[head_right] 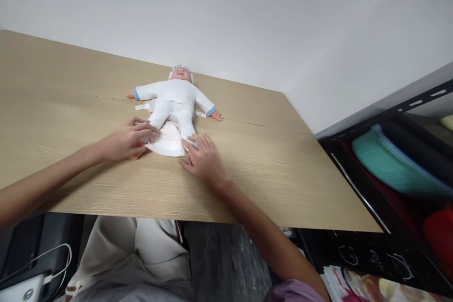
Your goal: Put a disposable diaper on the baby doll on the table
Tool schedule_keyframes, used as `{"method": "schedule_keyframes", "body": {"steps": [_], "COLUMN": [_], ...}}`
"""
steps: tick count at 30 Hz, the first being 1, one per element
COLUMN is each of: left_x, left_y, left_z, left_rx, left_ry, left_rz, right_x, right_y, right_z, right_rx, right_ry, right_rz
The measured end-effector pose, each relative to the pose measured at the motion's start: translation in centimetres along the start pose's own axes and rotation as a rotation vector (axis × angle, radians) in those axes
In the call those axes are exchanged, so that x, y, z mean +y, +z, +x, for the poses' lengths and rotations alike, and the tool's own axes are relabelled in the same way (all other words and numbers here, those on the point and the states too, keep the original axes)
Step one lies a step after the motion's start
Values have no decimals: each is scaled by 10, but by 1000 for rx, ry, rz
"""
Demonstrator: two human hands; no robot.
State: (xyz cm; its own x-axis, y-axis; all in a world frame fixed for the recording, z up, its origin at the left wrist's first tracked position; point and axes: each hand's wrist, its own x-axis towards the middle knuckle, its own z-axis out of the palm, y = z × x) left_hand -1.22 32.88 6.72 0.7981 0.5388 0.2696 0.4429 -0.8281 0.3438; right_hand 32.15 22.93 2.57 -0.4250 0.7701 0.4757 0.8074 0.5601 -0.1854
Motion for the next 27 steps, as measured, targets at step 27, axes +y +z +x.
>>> {"method": "schedule_keyframes", "body": {"steps": [27], "left_x": [-102], "left_y": [4], "left_z": [142], "left_rx": [260], "left_ry": [-452], "left_rz": [-834], "right_x": [114], "right_y": [42], "right_z": [155], "right_rx": [125], "right_ry": [540], "right_rz": [649]}}
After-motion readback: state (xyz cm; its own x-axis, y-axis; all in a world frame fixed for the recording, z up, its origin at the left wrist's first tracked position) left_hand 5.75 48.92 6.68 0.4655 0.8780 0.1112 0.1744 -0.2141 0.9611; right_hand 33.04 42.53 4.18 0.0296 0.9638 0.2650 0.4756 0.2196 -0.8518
